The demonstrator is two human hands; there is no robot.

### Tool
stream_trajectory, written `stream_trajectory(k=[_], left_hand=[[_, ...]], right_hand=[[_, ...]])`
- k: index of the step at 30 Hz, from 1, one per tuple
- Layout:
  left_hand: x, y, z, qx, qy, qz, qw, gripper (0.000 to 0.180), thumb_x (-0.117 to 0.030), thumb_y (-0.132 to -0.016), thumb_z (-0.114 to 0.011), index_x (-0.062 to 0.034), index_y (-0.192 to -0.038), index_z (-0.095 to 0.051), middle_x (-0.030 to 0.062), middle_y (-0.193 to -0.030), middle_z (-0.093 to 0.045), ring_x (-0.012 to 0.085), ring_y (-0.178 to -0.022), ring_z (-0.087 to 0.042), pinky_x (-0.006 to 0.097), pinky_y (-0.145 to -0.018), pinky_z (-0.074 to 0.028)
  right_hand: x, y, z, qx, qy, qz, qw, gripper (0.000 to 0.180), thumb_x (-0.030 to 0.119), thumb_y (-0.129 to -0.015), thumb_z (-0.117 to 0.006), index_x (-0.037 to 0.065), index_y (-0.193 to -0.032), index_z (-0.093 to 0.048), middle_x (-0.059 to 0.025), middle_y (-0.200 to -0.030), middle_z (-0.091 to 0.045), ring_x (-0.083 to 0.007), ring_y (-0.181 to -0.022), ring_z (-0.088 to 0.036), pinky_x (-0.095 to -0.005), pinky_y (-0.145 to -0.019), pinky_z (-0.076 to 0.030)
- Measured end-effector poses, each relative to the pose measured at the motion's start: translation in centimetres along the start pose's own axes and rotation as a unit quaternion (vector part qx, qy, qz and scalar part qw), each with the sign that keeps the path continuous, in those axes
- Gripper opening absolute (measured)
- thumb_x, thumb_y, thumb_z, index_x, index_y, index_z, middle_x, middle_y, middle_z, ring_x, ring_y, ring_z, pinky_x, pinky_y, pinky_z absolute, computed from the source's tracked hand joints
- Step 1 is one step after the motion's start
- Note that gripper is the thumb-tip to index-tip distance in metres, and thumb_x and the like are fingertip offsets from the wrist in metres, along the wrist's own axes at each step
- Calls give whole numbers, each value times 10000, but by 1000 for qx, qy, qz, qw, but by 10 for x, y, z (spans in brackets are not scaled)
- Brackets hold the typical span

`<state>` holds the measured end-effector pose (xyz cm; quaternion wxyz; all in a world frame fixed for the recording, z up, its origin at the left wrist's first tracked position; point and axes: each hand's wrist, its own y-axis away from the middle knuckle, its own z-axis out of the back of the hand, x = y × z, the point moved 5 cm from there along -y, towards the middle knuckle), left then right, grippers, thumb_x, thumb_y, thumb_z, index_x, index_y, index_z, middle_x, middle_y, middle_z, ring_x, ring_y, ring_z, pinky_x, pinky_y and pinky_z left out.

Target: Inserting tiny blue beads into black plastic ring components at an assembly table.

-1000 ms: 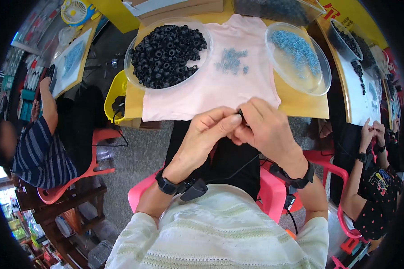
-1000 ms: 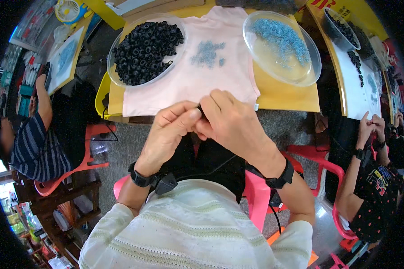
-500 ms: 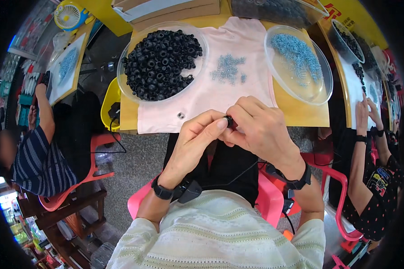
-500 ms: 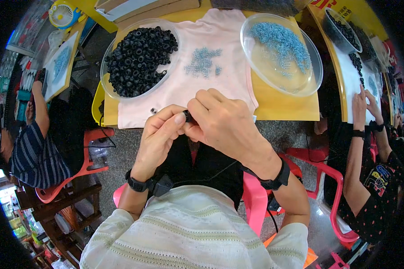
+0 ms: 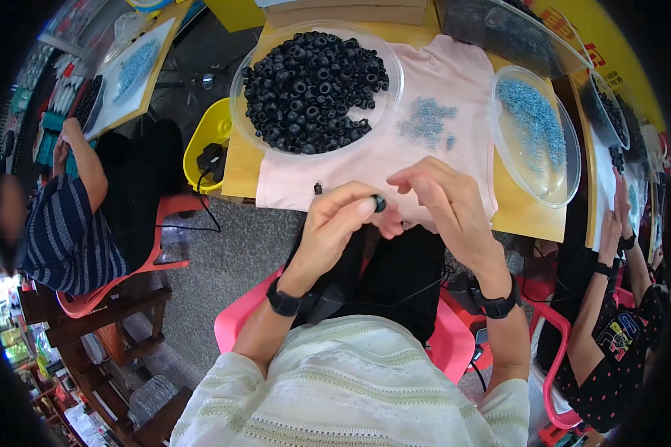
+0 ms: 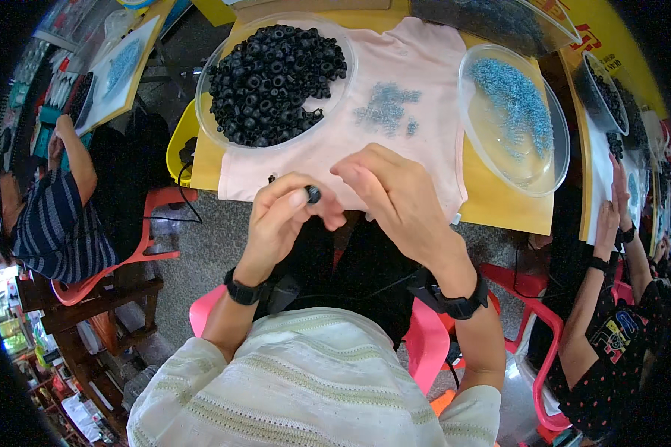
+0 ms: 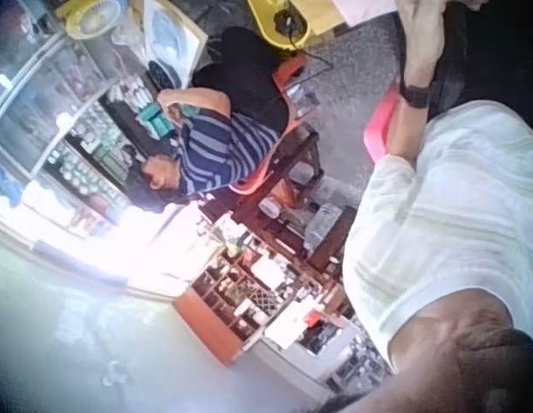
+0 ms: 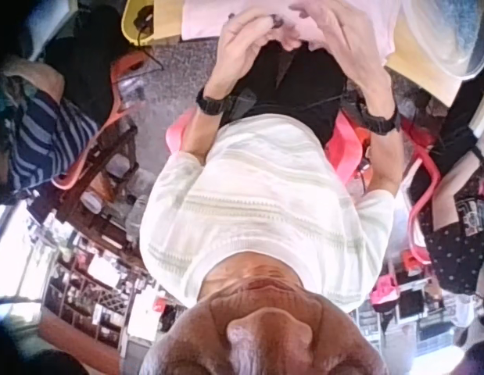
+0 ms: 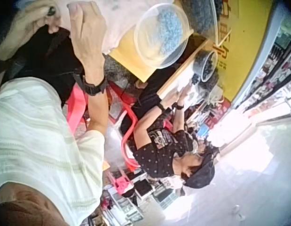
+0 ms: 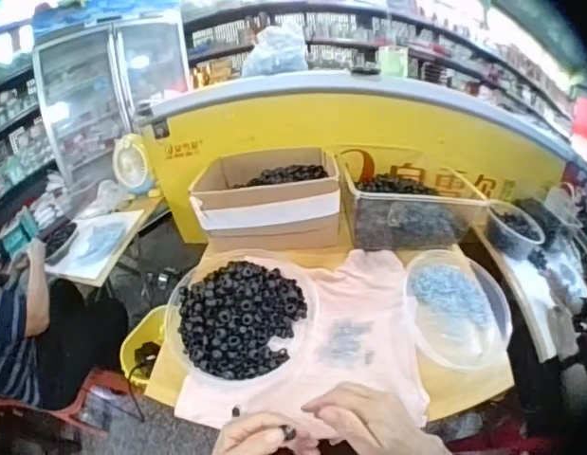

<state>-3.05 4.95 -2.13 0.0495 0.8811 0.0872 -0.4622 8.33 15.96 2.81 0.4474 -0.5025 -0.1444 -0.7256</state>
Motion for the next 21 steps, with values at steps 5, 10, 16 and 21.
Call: stream_trajectory(k=[5, 10, 16, 21], left_hand=[[-5, 34, 6, 23, 22, -42, 999, 268, -139, -944, -511, 81, -1049, -624, 200, -963, -669, 267, -826, -682, 367, -740, -554], [-14, 44, 1, 43, -38, -75, 996, 341, -215, -916, -502, 94, -1010, -613, 242, -931, -642, 314, -742, -676, 391, -645, -575], [-13, 44, -2, 25, -44, -66, 997, 332, -207, -948, -494, 87, -1065, -596, 237, -948, -646, 303, -779, -683, 386, -671, -572], [-13, 42, -5, 13, -47, -75, 996, 303, -192, -955, -549, 71, -1099, -588, 223, -959, -660, 291, -799, -689, 375, -687, -573]], right_hand=[[-5, -14, -45, -2, 80, 67, 995, 138, 65, -796, -672, 38, -925, -629, -95, -838, -595, -296, -802, -614, -366, -657, -497], [7, -24, -79, 37, 109, 155, 981, 158, 74, -773, -641, 48, -926, -613, -92, -866, -575, -293, -842, -602, -394, -646, -505], [-2, -32, -90, 59, 166, 154, 972, 123, 78, -753, -631, 34, -858, -583, -101, -857, -571, -305, -840, -607, -399, -624, -503], [-4, -31, -82, 37, 141, 116, 982, 90, 75, -781, -637, 18, -829, -585, -112, -813, -586, -296, -764, -622, -383, -602, -502]])
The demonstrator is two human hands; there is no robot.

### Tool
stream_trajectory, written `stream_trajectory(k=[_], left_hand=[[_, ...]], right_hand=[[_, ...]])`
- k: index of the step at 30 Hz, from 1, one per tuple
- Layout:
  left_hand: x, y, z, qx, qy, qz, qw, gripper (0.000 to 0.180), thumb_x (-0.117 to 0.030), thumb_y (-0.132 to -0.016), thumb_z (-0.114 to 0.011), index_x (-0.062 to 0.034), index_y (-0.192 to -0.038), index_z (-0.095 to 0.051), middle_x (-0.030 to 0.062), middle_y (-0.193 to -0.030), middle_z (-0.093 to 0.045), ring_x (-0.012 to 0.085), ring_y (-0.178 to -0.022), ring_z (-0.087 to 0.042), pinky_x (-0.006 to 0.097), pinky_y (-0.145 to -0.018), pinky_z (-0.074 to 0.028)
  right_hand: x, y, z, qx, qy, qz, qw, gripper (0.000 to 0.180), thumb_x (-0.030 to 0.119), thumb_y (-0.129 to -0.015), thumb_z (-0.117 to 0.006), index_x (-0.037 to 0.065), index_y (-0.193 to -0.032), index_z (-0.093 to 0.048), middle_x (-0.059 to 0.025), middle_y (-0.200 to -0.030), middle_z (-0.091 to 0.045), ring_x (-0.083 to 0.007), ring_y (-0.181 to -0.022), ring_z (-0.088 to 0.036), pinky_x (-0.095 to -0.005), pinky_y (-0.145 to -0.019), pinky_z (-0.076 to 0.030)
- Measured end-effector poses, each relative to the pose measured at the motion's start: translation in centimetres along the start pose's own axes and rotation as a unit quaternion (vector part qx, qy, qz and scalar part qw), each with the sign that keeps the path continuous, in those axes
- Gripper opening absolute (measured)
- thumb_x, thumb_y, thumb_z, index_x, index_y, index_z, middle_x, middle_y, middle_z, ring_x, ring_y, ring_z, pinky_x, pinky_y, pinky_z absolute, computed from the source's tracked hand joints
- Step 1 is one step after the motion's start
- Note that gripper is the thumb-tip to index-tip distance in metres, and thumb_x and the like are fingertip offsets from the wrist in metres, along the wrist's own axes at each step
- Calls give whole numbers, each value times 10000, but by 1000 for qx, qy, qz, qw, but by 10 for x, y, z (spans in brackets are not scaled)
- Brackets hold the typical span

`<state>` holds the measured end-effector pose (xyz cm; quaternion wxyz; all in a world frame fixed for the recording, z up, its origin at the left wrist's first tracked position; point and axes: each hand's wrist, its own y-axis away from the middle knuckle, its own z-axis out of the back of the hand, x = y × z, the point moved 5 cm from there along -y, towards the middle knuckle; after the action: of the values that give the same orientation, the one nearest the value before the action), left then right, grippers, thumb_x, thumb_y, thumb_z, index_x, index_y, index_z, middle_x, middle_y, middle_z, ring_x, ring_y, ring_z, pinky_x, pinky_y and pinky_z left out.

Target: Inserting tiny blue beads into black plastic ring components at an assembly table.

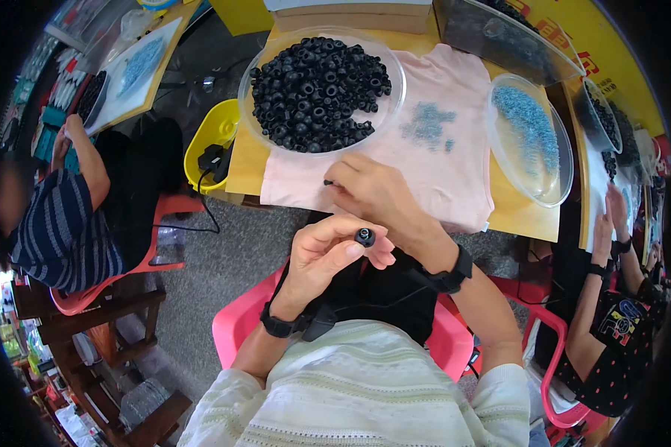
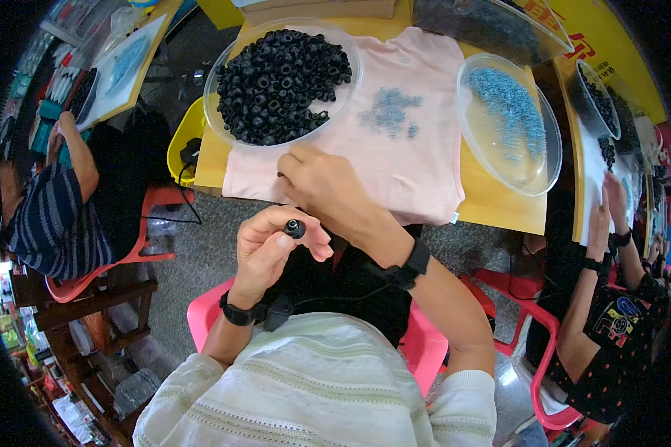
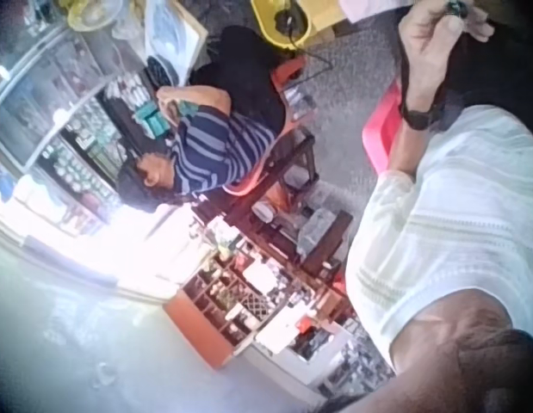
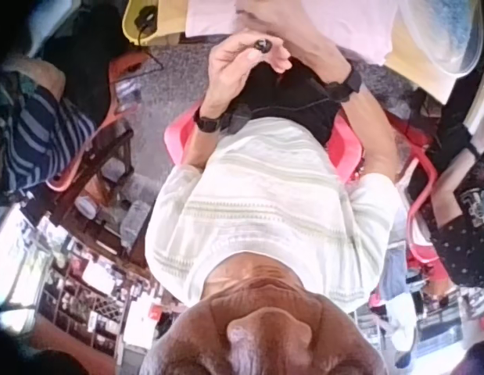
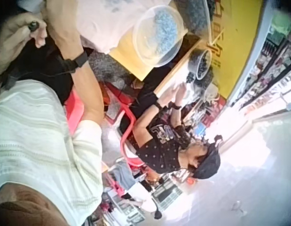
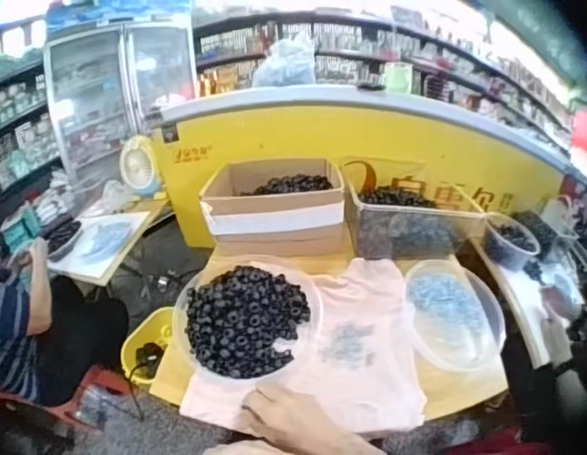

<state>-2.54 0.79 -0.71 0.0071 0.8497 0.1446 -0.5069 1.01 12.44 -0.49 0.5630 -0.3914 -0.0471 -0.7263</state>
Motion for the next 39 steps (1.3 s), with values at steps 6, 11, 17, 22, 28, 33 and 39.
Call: stream_trajectory(k=[6, 11, 17, 22, 28, 33, 39], left_hand=[[3, -11, 1, 28, 15, 15, 999, 241, -32, -938, -572, 65, -1159, -588, 176, -1023, -670, 241, -908, -682, 343, -801, -570], [9, -29, -13, 15, -27, 47, 998, 220, -67, -965, -551, 45, -1148, -594, 125, -1026, -674, 189, -896, -673, 302, -809, -557], [8, -41, -21, 28, -91, 67, 993, 216, -93, -978, -542, 39, -1140, -599, 90, -1004, -673, 144, -881, -664, 271, -800, -546], [11, -42, -22, 33, -97, 61, 993, 213, -90, -972, -554, 44, -1130, -600, 90, -995, -674, 141, -875, -666, 267, -791, -548], [11, -42, -21, 36, -116, 59, 991, 206, -85, -964, -565, 48, -1115, -609, 95, -975, -679, 144, -858, -674, 265, -776, -552], [9, -42, -23, 22, -112, 70, 991, 195, -91, -958, -577, 44, -1089, -627, 87, -959, -685, 144, -846, -677, 262, -765, -555], [10, -41, -20, 19, -176, 50, 983, 183, -95, -951, -591, 32, -1075, -636, 79, -940, -684, 128, -836, -676, 243, -748, -541]], right_hand=[[-8, 36, 71, -70, -192, -206, 957, 100, 79, -836, -655, 10, -906, -671, -69, -785, -647, -128, -648, -597, -265, -540, -449], [4, 54, 92, -85, -280, -264, 919, 81, 73, -859, -675, 11, -911, -685, -25, -796, -662, -69, -668, -592, -208, -560, -443], [7, 58, 101, -94, -318, -221, 917, 93, 67, -892, -661, -16, -933, -665, -51, -811, -651, -94, -712, -634, -214, -598, -486], [5, 60, 102, -88, -281, -210, 932, 93, 51, -889, -658, -27, -939, -665, -59, -810, -645, -102, -710, -641, -223, -610, -492], [6, 60, 104, -96, -281, -207, 932, 106, 48, -879, -667, -28, -952, -674, -65, -805, -642, -108, -712, -644, -230, -617, -492], [4, 60, 103, -79, -226, -173, 955, 121, 50, -863, -681, -20, -961, -678, -68, -802, -640, -117, -701, -642, -230, -603, -482], [9, 58, 105, -88, -141, -119, 979, 142, 28, -823, -702, -9, -957, -675, -87, -795, -631, -168, -675, -636, -265, -590, -492]])
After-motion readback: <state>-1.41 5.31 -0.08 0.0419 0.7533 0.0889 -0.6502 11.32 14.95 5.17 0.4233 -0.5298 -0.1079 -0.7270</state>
